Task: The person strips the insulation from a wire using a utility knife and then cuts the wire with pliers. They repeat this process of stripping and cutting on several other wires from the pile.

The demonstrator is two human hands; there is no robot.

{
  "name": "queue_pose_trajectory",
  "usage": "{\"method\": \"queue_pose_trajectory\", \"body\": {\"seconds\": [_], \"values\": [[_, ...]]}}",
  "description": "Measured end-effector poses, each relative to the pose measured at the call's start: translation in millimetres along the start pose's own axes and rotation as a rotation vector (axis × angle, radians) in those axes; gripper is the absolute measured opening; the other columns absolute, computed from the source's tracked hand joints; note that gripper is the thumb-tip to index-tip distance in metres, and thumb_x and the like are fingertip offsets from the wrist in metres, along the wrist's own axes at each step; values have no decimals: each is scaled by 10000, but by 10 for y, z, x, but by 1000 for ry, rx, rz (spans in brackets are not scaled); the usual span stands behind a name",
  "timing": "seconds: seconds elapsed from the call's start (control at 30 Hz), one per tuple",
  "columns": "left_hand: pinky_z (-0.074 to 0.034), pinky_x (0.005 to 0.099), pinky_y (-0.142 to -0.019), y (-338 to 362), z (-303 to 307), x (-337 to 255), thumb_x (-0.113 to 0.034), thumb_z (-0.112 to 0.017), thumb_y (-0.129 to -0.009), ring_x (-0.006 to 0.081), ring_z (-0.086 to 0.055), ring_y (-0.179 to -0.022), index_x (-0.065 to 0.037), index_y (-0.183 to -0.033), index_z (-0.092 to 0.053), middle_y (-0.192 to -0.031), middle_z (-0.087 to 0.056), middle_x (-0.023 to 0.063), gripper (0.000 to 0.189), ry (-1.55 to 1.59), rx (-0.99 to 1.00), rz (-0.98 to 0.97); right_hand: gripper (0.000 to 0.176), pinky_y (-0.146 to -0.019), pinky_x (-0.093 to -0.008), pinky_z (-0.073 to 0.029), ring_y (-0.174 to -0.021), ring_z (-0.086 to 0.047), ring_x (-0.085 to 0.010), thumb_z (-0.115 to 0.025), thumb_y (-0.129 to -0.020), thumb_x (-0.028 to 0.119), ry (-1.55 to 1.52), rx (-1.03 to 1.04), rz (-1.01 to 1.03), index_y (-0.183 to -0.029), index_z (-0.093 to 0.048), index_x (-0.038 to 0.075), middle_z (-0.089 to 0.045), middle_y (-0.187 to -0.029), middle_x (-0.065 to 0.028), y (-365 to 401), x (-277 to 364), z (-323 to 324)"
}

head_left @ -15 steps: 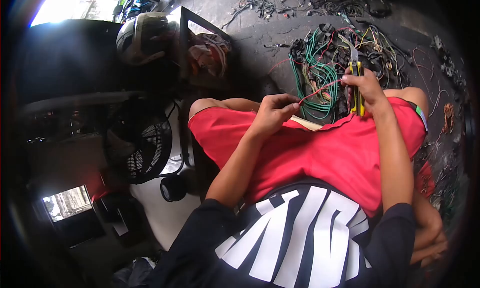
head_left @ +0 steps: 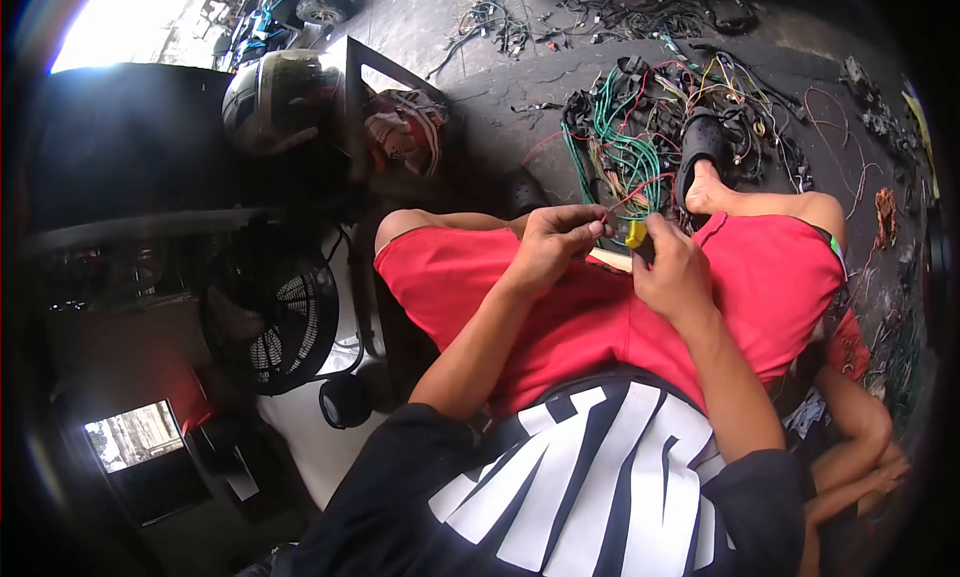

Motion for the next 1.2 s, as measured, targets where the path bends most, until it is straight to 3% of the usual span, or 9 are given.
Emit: {"method": "queue_pose_trajectory", "body": {"seconds": [0.03,0.23,0.43,0.73,0.83,0.97,1.07,1.17,1.2], "values": [[-340,189,-500,14,-16,7,-49,-593,-847,55,-444,-573,52,-1091,-590,-813,-634,65,264,-3,-3,-3,280,-676,-491,-472,-791,-591,-411,-630,-696,66,73,45,-25,-940,-500,22,-608,-870,-197,-20,12,-2],[-314,169,-460,57,3,149,-72,-564,-876,36,-423,-548,58,-1104,-586,-771,-596,24,264,157,-44,19,216,-678,-502,-468,-777,-593,-416,-582,-702,38,121,76,-35,-899,-494,27,-614,-843,-199,-60,-44,-109],[-256,177,-430,87,-96,165,-75,-549,-867,47,-363,-502,42,-1015,-591,-682,-513,14,193,179,-219,-18,220,-694,-503,-467,-800,-592,-418,-569,-701,25,90,90,-42,-909,-498,20,-616,-858,-202,-53,-51,-130],[-273,183,-418,40,-74,245,-93,-547,-874,50,-366,-491,17,-1007,-568,-655,-494,3,174,277,-177,48,256,-723,-497,-468,-847,-591,-407,-587,-708,39,52,130,-80,-953,-515,21,-618,-903,-205,-43,-103,-121],[-342,186,-453,-12,-39,226,-101,-576,-865,63,-439,-519,27,-1018,-570,-689,-543,16,200,115,-222,-2,283,-736,-488,-469,-871,-591,-402,-604,-708,45,21,118,-133,-979,-527,21,-621,-921,-212,-38,-55,-49],[-429,218,-532,-34,-76,76,-97,-632,-830,93,-560,-605,46,-982,-610,-705,-617,46,210,-558,-338,-232,304,-734,-472,-475,-877,-595,-396,-627,-717,59,-11,116,-222,-1005,-537,19,-626,-908,-217,-17,-88,55],[-466,301,-553,-56,-152,12,-104,-628,-814,197,-613,-600,15,-903,-635,-670,-630,115,149,-863,-386,-422,297,-706,-467,-477,-870,-593,-401,-629,-725,66,-85,47,-288,-1002,-536,14,-625,-892,-222,28,-233,134],[-485,397,-599,-268,-297,-75,-135,-593,-810,337,-629,-666,-12,-837,-643,-702,-616,204,135,-1203,-340,-578,253,-672,-422,-485,-786,-615,-374,-639,-726,82,-197,-200,-257,-949,-548,4,-624,-801,-204,37,-718,66],[-483,415,-605,-397,-334,-136,-150,-581,-812,362,-617,-680,-15,-826,-643,-705,-610,218,149,-1280,-312,-521,242,-665,-413,-485,-762,-619,-366,-639,-725,85,-237,-262,-267,-935,-552,2,-623,-781,-199,-2,-890,74]]}}
Point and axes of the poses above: each hand's wrist, its own y-axis away from the middle knuckle, its own z-axis out of the back of the hand, x = y × z, the point moved 4 cm from there along -y, towards the middle knuckle
